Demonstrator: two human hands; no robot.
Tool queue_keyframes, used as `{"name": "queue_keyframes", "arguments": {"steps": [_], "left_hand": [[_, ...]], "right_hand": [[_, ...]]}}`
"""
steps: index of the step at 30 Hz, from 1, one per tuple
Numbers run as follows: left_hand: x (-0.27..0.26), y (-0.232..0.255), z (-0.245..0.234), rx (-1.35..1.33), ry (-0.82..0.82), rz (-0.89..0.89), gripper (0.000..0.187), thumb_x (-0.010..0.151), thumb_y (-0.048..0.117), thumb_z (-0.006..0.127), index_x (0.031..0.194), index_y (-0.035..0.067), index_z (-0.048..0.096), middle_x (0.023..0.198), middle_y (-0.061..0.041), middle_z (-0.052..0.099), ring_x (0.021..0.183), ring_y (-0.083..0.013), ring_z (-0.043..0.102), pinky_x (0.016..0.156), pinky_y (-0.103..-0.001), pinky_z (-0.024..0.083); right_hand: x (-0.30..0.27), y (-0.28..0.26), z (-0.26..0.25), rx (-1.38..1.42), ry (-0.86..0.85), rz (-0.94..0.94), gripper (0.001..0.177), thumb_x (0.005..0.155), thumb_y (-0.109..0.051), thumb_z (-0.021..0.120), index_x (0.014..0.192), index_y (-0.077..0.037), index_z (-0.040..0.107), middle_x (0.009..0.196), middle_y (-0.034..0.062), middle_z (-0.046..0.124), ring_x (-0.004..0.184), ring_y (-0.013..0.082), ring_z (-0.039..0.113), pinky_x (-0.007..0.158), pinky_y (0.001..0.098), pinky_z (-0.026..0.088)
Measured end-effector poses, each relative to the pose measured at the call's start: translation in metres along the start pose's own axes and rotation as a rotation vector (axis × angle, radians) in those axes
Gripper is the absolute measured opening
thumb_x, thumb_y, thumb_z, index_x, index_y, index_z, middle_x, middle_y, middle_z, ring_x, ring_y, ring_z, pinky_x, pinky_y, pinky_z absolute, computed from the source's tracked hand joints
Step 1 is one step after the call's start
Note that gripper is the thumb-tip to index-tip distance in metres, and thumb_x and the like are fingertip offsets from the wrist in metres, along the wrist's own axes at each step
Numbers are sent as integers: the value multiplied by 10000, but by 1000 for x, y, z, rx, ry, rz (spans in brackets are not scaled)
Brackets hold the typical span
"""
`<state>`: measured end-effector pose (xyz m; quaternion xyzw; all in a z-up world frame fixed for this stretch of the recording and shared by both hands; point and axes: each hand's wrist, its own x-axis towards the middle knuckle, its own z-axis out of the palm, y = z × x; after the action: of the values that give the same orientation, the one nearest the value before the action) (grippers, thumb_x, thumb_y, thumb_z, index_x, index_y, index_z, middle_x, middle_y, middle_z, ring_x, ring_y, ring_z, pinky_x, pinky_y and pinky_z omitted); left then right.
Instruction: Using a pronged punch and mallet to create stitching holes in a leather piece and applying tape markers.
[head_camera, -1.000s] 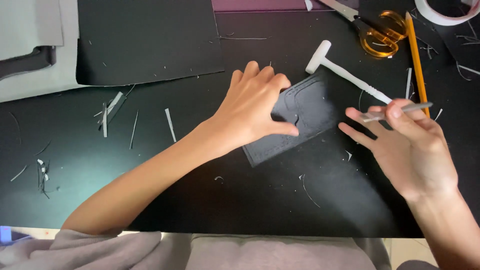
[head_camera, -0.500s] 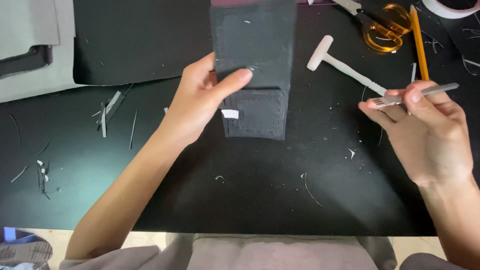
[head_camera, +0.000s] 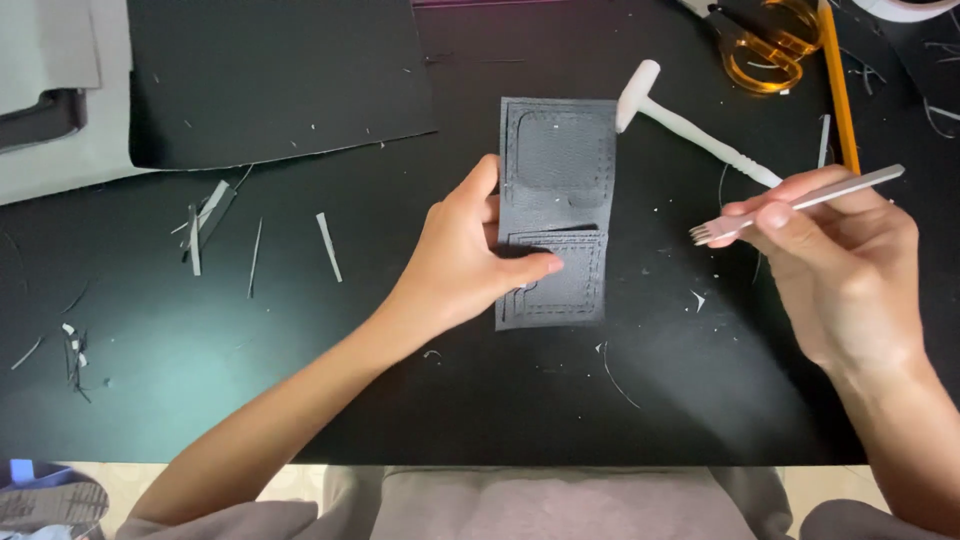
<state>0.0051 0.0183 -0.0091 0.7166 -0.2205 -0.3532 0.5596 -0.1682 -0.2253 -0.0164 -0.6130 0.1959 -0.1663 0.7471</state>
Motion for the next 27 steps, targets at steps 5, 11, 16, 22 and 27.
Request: {"name": "queue_keyframes", "arguments": {"steps": [5, 11, 16, 22, 27], "left_hand": [[-12, 4, -5, 501, 40, 39, 836, 781, 293, 912, 1430, 111, 418, 857, -29, 633, 614, -160, 610, 648, -326, 525], [-38, -10, -8, 1237, 349, 419, 956, 880, 573, 901, 1515, 35, 429, 1033, -58, 475, 801, -185, 515, 449, -297, 514], [-34, -14, 1, 1229, 175, 849, 503, 817, 324, 946, 1135, 80, 643, 1163, -91, 567, 1016, -303, 559, 770, -407, 468], [-28, -33, 9, 1316, 61, 1011, 508, 965, 480, 813, 1223, 61, 685, 1355, -141, 632, 1237, -302, 617, 1013, -433, 535], [-27, -37, 9, 1292, 41, 1008, 508, 1002, 470, 774, 1265, 45, 685, 1368, -174, 632, 1205, -324, 639, 961, -421, 543]], "right_hand": [[-5, -1, 18, -380, -3, -68, 202, 929, 103, 699, 1091, 40, 597, 983, 223, 708, 984, 318, 784, 963, 343, 661], [-6, -8, 34, -538, -112, -127, 111, 922, 54, 728, 946, 54, 619, 980, 229, 757, 982, 295, 803, 848, 271, 615], [-1, -10, 41, -560, -139, -64, 108, 900, 26, 737, 944, 38, 639, 1008, 205, 777, 965, 242, 796, 855, 252, 604], [10, -8, 38, -570, -141, -87, 130, 917, 38, 734, 962, 38, 612, 995, 221, 767, 975, 268, 802, 822, 243, 594], [16, -3, 36, -521, -171, -131, 114, 959, 65, 668, 1039, 74, 587, 1010, 253, 736, 987, 314, 786, 926, 324, 634]]}}
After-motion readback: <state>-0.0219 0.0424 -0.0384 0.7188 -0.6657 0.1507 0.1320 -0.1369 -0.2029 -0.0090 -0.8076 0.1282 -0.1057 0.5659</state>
